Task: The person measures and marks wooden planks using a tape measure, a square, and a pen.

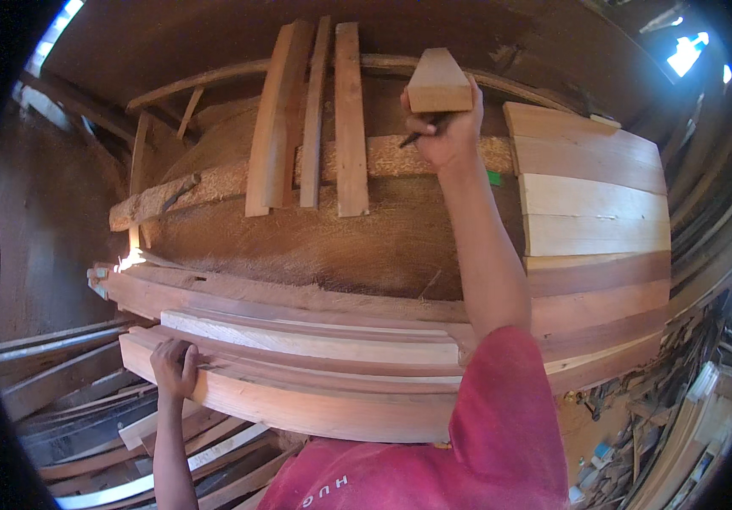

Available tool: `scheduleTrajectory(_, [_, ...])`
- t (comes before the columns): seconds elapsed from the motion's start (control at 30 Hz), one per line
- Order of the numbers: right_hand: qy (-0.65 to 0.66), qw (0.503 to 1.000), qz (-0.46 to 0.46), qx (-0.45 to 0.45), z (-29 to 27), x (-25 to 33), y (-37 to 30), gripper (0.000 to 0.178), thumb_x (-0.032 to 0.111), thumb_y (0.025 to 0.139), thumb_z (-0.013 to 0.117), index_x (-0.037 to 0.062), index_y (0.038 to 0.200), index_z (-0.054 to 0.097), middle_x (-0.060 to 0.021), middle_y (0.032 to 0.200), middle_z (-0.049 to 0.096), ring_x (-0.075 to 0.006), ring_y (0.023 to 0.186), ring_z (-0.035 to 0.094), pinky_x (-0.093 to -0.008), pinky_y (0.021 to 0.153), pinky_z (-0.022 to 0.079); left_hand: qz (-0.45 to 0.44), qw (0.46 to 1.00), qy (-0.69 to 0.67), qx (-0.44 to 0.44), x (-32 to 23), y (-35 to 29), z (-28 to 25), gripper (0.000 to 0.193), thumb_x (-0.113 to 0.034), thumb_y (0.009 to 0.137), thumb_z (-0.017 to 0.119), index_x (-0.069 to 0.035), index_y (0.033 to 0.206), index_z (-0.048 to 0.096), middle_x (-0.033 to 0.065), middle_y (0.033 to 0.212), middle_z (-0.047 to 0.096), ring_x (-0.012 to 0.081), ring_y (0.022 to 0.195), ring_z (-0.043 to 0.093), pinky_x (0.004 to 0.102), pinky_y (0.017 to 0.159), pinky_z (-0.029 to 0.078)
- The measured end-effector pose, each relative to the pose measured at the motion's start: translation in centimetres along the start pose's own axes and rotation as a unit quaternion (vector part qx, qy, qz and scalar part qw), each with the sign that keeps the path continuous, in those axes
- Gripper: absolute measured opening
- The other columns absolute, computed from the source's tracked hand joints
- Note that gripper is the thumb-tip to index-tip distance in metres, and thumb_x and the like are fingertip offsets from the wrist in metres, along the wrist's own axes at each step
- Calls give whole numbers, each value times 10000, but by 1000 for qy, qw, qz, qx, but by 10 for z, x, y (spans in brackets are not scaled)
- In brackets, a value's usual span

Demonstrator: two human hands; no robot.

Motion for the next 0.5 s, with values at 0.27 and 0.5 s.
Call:
scheduleTrajectory(0.27, [102,994,-33,3,-2,26,11,508,355,988,471,-48,1296,509,-281,1135,605,-323,880,701,-231,405,360,3,1000,11,14,-3,3,-1,252,-230,899,633,-33,741,627,171,701,619,404,706,595,471,667,416])
scheduleTrajectory(0.5, [91,995,-2,-29,0,33,7,437,437,987,397,97,1161,610,-116,1019,652,-299,843,679,-231,402,308,25,1000,-7,-3,-2,6,2,255,-226,905,620,-37,733,621,166,694,612,404,699,592,474,664,411])
Point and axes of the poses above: each hand's wrist, its own y-axis towards the middle knuckle, its own z-axis out of the palm, x = y × z, the point moved 2 cm from there along y, towards the middle knuckle
